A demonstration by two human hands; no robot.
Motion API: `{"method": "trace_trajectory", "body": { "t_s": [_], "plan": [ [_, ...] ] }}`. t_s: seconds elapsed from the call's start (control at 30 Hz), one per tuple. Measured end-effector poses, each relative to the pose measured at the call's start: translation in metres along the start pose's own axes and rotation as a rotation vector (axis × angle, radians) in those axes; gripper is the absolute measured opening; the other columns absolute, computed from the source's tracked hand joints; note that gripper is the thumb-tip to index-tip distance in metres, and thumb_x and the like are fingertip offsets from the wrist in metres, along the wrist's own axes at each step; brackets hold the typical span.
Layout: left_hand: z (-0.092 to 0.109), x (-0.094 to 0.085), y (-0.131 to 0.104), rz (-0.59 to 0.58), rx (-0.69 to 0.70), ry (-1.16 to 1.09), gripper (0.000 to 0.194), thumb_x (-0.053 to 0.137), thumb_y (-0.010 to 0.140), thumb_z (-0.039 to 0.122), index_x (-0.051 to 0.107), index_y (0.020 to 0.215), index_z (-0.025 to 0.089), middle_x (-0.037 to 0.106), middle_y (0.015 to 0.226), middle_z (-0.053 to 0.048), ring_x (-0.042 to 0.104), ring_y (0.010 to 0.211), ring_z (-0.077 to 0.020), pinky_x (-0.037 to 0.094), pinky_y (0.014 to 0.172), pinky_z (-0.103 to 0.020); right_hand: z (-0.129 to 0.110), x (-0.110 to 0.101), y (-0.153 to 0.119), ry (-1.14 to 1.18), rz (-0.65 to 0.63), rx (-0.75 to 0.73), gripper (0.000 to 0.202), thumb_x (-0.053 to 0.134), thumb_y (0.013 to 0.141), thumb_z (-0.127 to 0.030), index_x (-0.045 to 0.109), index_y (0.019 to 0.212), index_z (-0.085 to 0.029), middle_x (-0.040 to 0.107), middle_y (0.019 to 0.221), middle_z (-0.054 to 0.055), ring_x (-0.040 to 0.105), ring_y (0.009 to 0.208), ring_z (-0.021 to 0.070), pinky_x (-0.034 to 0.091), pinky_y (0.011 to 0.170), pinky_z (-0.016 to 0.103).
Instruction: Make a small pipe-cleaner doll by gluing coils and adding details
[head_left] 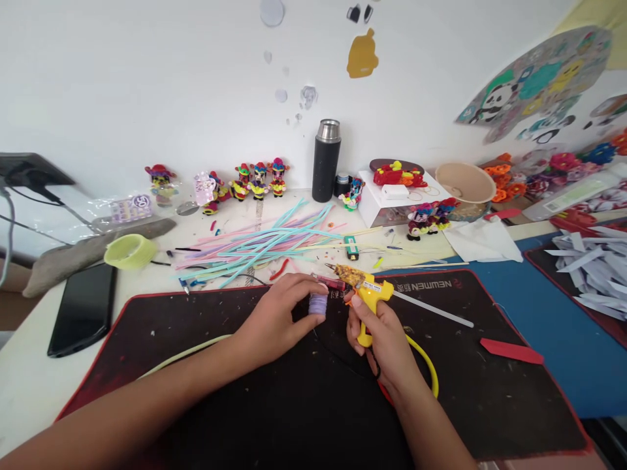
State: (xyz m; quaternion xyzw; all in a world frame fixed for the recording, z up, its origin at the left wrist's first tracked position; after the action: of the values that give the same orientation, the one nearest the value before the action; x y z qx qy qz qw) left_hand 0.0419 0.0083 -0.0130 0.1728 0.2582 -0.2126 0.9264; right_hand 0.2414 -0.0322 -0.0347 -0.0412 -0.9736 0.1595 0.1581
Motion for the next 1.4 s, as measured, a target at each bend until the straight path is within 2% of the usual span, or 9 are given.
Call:
{"method": "trace_trajectory", "body": {
  "t_s": [0.1, 0.27, 0.53, 0.73, 0.93, 1.1, 1.23, 1.4],
  "plan": [
    [-0.002, 0.013, 0.007, -0.029, 0.079, 0.165, 0.028, 0.074, 0.093, 0.022, 0.068, 0.12, 0.024, 0.073, 0.128, -0.01, 0.062, 0.123, -0.0299, 0.045, 0.111, -0.052, 0.0, 0.0, 0.0, 0.026, 0.0, -0.013, 0.046, 0.083, 0.088, -0.059, 0.065, 0.091, -0.017, 0.055, 0.055, -0.007, 0.044, 0.039, 0.0067, 0.031, 0.039, 0.019],
    [-0.007, 0.017, 0.005, -0.086, 0.047, 0.335, 0.03, 0.075, 0.09, 0.019, 0.065, 0.117, 0.024, 0.074, 0.121, -0.008, 0.057, 0.122, -0.0334, 0.043, 0.108, -0.056, 0.0, 0.001, -0.001, 0.044, 0.007, -0.001, 0.047, 0.083, 0.087, -0.06, 0.065, 0.092, -0.017, 0.054, 0.055, -0.007, 0.042, 0.038, 0.0069, 0.03, 0.038, 0.02],
    [-0.007, 0.012, 0.005, -0.094, 0.014, 0.367, 0.031, 0.077, 0.087, 0.017, 0.064, 0.115, 0.023, 0.073, 0.119, -0.008, 0.056, 0.123, -0.034, 0.041, 0.112, -0.057, 0.0, 0.0, -0.002, 0.03, -0.002, 0.015, 0.047, 0.082, 0.088, -0.06, 0.067, 0.093, -0.016, 0.055, 0.056, -0.007, 0.043, 0.038, 0.0061, 0.03, 0.04, 0.019],
    [-0.007, 0.013, 0.005, -0.088, 0.048, 0.315, 0.047, 0.079, 0.087, 0.018, 0.06, 0.13, 0.024, 0.071, 0.131, -0.009, 0.055, 0.128, -0.034, 0.042, 0.112, -0.056, -0.003, 0.003, -0.002, 0.023, 0.017, 0.024, 0.051, 0.085, 0.083, -0.062, 0.068, 0.095, -0.016, 0.054, 0.054, -0.007, 0.042, 0.038, 0.0072, 0.03, 0.038, 0.02],
    [-0.007, 0.015, 0.006, -0.12, 0.034, 0.303, 0.045, 0.074, 0.089, 0.016, 0.063, 0.132, 0.022, 0.072, 0.128, -0.011, 0.058, 0.123, -0.0346, 0.045, 0.11, -0.055, -0.002, 0.003, -0.003, 0.003, 0.019, 0.011, 0.048, 0.083, 0.085, -0.062, 0.064, 0.09, -0.018, 0.055, 0.055, -0.006, 0.043, 0.038, 0.0081, 0.029, 0.038, 0.021],
    [-0.001, -0.004, 0.0, -0.046, 0.047, 0.21, 0.042, 0.071, 0.092, 0.021, 0.065, 0.134, 0.024, 0.073, 0.13, -0.01, 0.06, 0.124, -0.0322, 0.043, 0.114, -0.053, 0.0, 0.001, -0.003, 0.027, 0.0, 0.007, 0.045, 0.081, 0.089, -0.059, 0.067, 0.099, -0.017, 0.055, 0.056, -0.007, 0.043, 0.038, 0.0083, 0.029, 0.039, 0.021],
    [-0.006, -0.026, -0.02, 0.02, -0.059, 0.196, 0.04, 0.072, 0.094, 0.028, 0.066, 0.133, 0.026, 0.074, 0.126, -0.01, 0.06, 0.124, -0.0331, 0.046, 0.111, -0.051, -0.002, 0.001, -0.005, 0.018, -0.018, 0.01, 0.044, 0.077, 0.092, -0.06, 0.067, 0.102, -0.018, 0.055, 0.057, -0.007, 0.043, 0.039, 0.0082, 0.03, 0.04, 0.021],
    [-0.023, -0.03, -0.049, 0.022, -0.13, 0.22, 0.043, 0.074, 0.092, 0.03, 0.066, 0.134, 0.026, 0.074, 0.128, -0.01, 0.061, 0.125, -0.0341, 0.049, 0.109, -0.05, 0.002, 0.001, -0.007, -0.042, -0.058, 0.034, 0.046, 0.074, 0.094, -0.062, 0.065, 0.103, -0.018, 0.056, 0.057, -0.006, 0.045, 0.039, 0.0085, 0.031, 0.041, 0.021]
  ]
}}
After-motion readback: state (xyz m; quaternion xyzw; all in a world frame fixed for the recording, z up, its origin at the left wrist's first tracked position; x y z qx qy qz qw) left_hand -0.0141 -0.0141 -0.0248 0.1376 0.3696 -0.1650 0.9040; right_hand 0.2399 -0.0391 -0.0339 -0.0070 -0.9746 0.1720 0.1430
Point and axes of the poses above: each hand's wrist, its own y-axis towards the middle knuckle, its own x-axis out of the palm, z = x × y, the point moved 2 cm from there along y, towards the middle knuckle
